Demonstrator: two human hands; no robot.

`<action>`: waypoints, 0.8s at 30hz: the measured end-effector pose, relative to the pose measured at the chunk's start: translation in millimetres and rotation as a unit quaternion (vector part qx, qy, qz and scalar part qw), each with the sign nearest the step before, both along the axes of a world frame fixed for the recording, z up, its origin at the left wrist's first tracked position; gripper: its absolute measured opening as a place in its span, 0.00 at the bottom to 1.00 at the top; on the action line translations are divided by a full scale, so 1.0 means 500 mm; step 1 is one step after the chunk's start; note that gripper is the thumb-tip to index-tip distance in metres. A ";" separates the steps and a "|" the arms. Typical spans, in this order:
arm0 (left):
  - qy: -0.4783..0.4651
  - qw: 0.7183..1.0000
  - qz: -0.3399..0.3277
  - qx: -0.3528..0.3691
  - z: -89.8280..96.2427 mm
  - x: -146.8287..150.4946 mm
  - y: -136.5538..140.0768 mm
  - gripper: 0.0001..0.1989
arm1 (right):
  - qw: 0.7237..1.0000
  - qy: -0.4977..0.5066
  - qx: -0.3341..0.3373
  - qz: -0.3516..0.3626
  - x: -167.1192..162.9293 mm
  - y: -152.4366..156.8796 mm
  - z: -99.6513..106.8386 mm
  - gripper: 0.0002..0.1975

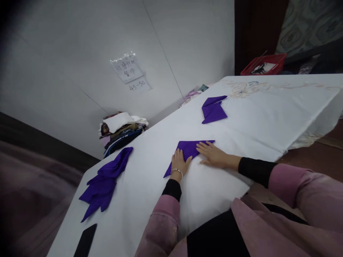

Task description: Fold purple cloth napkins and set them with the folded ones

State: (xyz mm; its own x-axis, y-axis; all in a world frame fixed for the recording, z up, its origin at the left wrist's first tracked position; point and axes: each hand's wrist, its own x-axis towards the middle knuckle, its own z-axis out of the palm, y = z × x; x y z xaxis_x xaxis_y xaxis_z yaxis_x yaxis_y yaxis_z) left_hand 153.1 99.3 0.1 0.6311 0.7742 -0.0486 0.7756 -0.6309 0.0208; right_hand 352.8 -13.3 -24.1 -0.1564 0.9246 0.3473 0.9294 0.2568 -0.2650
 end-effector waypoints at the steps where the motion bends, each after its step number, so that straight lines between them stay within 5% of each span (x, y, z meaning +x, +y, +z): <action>1: -0.002 1.000 0.000 0.002 0.000 0.000 0.000 0.42 | 1.000 0.003 -0.017 0.014 -0.013 0.001 -0.001 0.35; 13: 0.006 1.000 0.002 -0.001 0.006 0.001 -0.006 0.41 | 0.992 0.089 -0.083 -0.021 0.071 -0.012 0.006 0.32; 17: -0.001 1.000 -0.003 -0.006 0.004 -0.001 -0.005 0.41 | 0.962 0.228 -0.077 -0.126 0.113 -0.014 0.011 0.30; 20: -0.007 1.000 -0.003 -0.012 0.003 -0.001 -0.002 0.42 | 0.939 0.290 -0.048 -0.179 0.137 -0.011 0.012 0.25; 24: -0.010 1.000 -0.004 -0.021 0.005 0.000 -0.001 0.42 | 0.953 0.248 -0.074 -0.156 0.147 -0.005 0.010 0.15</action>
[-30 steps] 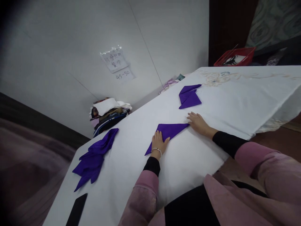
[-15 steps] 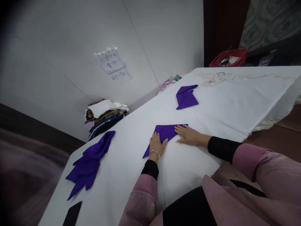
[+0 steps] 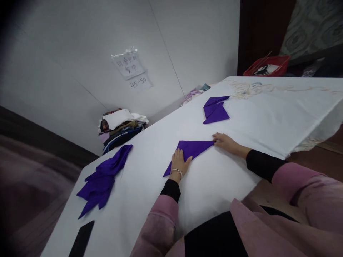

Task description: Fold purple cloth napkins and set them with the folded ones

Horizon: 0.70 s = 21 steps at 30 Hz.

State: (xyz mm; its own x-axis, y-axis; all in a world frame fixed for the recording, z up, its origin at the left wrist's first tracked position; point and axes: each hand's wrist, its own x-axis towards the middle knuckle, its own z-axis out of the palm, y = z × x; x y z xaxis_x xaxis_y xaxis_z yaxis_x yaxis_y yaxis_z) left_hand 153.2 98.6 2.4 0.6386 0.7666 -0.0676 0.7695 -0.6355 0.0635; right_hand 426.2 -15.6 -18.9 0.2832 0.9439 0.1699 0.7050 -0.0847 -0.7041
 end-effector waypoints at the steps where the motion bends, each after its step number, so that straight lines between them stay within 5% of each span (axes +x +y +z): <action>1: 0.002 1.000 0.000 -0.002 0.001 -0.001 -0.001 0.42 | 1.000 -0.018 -0.013 0.004 -0.002 0.001 0.000 0.13; 11: 0.022 1.000 -0.016 -0.011 0.032 -0.042 -0.005 0.39 | 0.995 -0.081 -0.061 0.008 -0.047 -0.021 -0.001 0.11; 16: -0.041 0.994 -0.101 0.019 0.054 0.044 -0.057 0.33 | 0.994 -0.092 -0.056 -0.003 -0.048 -0.017 -0.008 0.11; 21: -0.070 0.978 -0.195 -0.031 0.030 0.126 -0.111 0.30 | 0.994 -0.095 -0.057 0.008 -0.046 -0.012 -0.007 0.12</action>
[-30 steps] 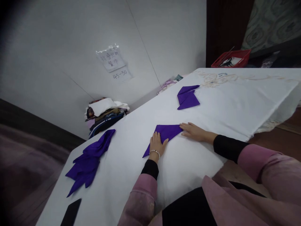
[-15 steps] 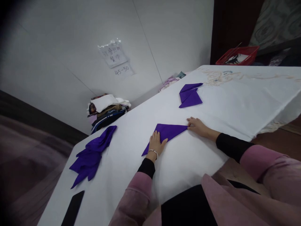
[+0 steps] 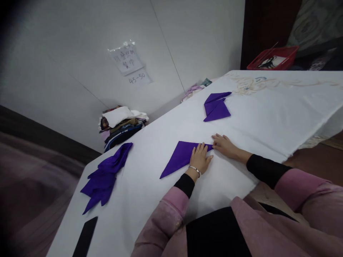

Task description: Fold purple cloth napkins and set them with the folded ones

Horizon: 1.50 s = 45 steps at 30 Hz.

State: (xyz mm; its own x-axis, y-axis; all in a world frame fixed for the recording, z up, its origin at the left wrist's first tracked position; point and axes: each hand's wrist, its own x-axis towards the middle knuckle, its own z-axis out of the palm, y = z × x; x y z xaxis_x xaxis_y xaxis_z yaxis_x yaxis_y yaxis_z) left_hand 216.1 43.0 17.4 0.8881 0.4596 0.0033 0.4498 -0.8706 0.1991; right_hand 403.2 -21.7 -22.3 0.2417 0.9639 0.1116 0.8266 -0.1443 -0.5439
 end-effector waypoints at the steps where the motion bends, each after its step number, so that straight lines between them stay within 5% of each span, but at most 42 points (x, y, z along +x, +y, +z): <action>1: 0.000 1.000 0.002 -0.003 -0.006 0.006 -0.003 0.31 | 1.000 -0.002 -0.001 0.003 0.000 0.001 0.002 0.13; 14: -0.025 0.999 -0.019 0.029 -0.017 -0.003 -0.009 0.32 | 0.996 -0.074 0.042 -0.015 -0.007 0.006 0.000 0.14; 26: -0.013 1.000 -0.011 -0.015 -0.029 -0.005 -0.014 0.35 | 0.994 -0.074 0.071 -0.047 -0.020 -0.006 0.016 0.13; 30: 0.019 0.999 -0.019 0.019 -0.030 -0.004 -0.014 0.33 | 0.986 -0.117 0.115 0.042 -0.073 -0.034 0.015 0.24; 35: 0.052 0.997 -0.043 0.030 -0.029 -0.004 -0.014 0.32 | 0.978 -0.121 0.065 0.157 -0.115 -0.061 -0.001 0.37; 45: -0.004 1.000 -0.016 -0.008 -0.029 -0.006 -0.024 0.30 | 0.977 -0.127 0.045 0.167 -0.057 -0.070 -0.027 0.39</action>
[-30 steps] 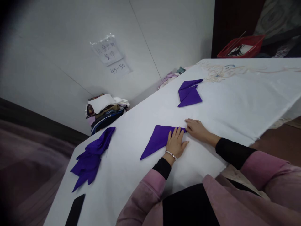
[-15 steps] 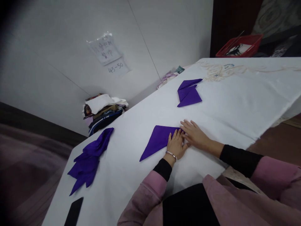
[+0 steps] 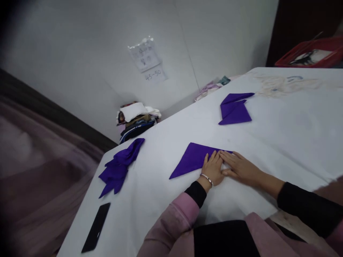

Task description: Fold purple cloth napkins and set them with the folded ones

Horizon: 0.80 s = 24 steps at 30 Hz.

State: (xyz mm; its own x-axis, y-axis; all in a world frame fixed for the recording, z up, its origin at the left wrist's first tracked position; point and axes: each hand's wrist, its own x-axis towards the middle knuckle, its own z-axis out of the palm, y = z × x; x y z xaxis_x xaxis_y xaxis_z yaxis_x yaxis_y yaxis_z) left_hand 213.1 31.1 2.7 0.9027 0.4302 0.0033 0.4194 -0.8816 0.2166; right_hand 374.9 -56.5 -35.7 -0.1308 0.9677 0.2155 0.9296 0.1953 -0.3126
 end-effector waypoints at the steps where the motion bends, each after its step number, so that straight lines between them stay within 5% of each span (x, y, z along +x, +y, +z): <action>1: -0.004 1.000 0.001 -0.008 -0.001 0.001 0.000 0.30 | 1.000 -0.003 0.002 -0.006 0.003 0.000 -0.005 0.39; 8: -0.052 0.997 0.057 -0.029 -0.001 -0.062 0.019 0.34 | 0.999 -0.041 0.027 -0.014 0.010 -0.004 -0.027 0.35; 19: 0.010 0.951 0.308 -0.023 0.004 -0.394 0.042 0.32 | 0.998 -0.049 0.018 -0.026 0.012 -0.003 -0.028 0.34; 24: -0.044 0.924 0.381 -0.005 0.009 -0.404 0.059 0.25 | 0.998 -0.057 -0.006 -0.033 0.014 0.004 -0.024 0.34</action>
State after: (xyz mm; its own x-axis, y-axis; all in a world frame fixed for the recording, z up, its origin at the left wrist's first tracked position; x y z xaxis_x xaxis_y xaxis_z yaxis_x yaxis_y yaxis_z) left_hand 11.3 60.5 7.4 0.3352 0.9406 0.0548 0.8972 -0.3364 0.2862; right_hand 381.7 -54.4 -47.6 -0.0902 0.9772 0.1920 0.9698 0.1300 -0.2062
